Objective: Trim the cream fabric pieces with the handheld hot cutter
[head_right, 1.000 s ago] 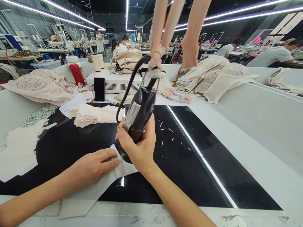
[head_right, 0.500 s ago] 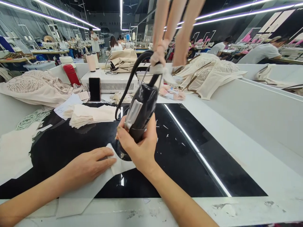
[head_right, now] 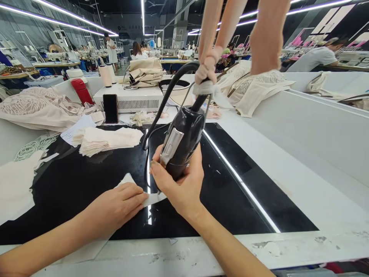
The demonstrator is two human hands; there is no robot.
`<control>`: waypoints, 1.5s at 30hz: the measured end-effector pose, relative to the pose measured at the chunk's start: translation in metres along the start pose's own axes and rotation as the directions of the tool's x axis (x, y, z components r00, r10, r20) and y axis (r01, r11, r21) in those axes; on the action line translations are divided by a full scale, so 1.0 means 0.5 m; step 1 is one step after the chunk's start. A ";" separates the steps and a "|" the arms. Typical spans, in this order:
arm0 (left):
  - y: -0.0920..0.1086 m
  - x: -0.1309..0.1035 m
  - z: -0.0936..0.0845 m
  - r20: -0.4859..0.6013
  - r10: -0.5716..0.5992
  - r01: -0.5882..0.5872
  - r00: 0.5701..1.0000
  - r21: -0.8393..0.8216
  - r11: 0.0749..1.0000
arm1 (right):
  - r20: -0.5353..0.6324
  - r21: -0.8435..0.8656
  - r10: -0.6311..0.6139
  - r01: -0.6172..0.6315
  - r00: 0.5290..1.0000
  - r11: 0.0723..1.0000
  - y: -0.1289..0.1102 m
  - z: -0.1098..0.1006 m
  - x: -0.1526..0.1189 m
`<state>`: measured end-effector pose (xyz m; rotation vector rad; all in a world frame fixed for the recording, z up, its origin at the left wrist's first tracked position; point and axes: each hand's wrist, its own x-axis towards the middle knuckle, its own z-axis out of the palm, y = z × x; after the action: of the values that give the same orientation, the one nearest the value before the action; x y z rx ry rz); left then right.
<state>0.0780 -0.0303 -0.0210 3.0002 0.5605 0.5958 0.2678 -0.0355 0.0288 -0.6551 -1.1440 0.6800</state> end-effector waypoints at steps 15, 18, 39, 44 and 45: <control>0.002 -0.020 0.016 -0.026 -0.037 0.036 0.999 -0.041 0.999 | 0.014 0.037 0.007 -0.008 1.000 0.999 0.004 0.022 0.000; 0.004 -0.021 0.018 -0.028 -0.035 0.034 0.999 -0.044 0.998 | 0.013 0.011 0.027 -0.027 1.000 1.000 0.004 0.023 0.000; 0.000 -0.026 0.020 -0.068 -0.094 0.091 0.993 -0.039 0.995 | 0.017 0.052 0.014 -0.015 1.000 0.999 0.017 0.054 0.003; 0.001 -0.028 0.026 -0.078 -0.097 0.096 0.992 -0.027 0.995 | 0.036 0.008 0.047 -0.047 0.998 0.999 0.021 0.065 0.004; 0.001 -0.029 0.026 -0.077 -0.097 0.095 0.992 -0.029 0.995 | 0.043 0.010 0.047 -0.048 0.998 0.999 0.022 0.065 0.004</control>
<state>0.0705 -0.0356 -0.0383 2.9173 0.6921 0.7100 0.2359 -0.0233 0.0308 -0.6626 -1.1660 0.7435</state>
